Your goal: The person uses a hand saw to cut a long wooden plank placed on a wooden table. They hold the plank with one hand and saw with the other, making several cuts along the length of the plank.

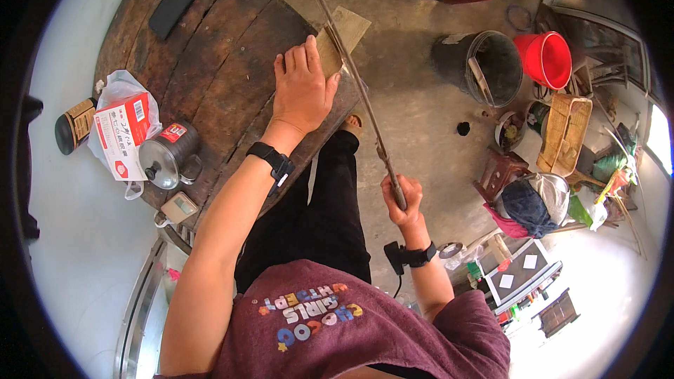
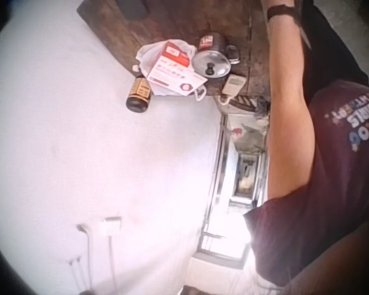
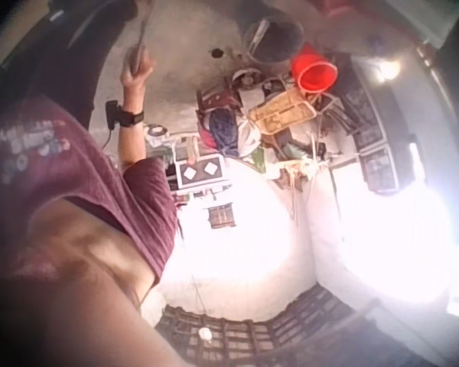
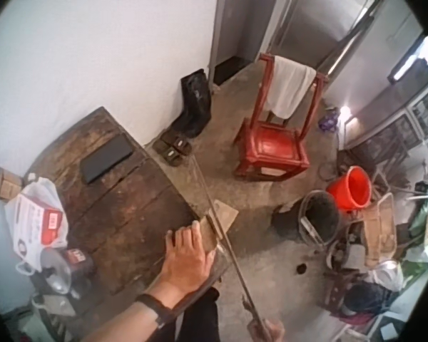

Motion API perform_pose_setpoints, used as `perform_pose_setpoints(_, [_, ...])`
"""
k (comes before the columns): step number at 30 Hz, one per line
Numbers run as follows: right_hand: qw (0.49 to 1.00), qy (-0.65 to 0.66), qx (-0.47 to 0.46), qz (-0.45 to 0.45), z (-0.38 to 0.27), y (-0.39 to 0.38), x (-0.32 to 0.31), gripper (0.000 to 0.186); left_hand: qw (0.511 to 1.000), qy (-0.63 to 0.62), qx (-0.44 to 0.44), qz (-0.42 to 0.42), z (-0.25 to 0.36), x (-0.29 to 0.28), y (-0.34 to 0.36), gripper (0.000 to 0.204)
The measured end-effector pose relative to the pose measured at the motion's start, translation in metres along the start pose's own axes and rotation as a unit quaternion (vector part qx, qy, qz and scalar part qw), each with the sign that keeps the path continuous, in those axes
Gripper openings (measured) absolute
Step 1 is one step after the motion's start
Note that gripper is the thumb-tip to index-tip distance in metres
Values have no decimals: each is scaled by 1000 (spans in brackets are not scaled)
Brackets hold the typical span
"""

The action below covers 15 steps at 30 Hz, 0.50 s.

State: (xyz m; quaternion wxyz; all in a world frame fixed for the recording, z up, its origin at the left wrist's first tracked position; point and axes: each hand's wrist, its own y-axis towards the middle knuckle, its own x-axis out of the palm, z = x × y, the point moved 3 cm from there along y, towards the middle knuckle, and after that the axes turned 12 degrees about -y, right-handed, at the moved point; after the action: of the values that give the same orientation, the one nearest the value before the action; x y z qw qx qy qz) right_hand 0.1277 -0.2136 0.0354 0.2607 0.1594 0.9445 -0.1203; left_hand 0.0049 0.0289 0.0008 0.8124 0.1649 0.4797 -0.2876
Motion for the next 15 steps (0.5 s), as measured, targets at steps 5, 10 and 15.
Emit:
perform_pose_setpoints(5, [996,64,54,-21,23,80,23,8,1000,-9,1,3,-3,2,3,76])
perform_pose_setpoints(10, [996,4,-74,-49,24,115,35,20,999,-2,-38,30,1,4,0,77])
perform_pose_setpoints(15, [992,110,54,-34,22,64,20,11,1000,15,-26,6,2,2,1,79])
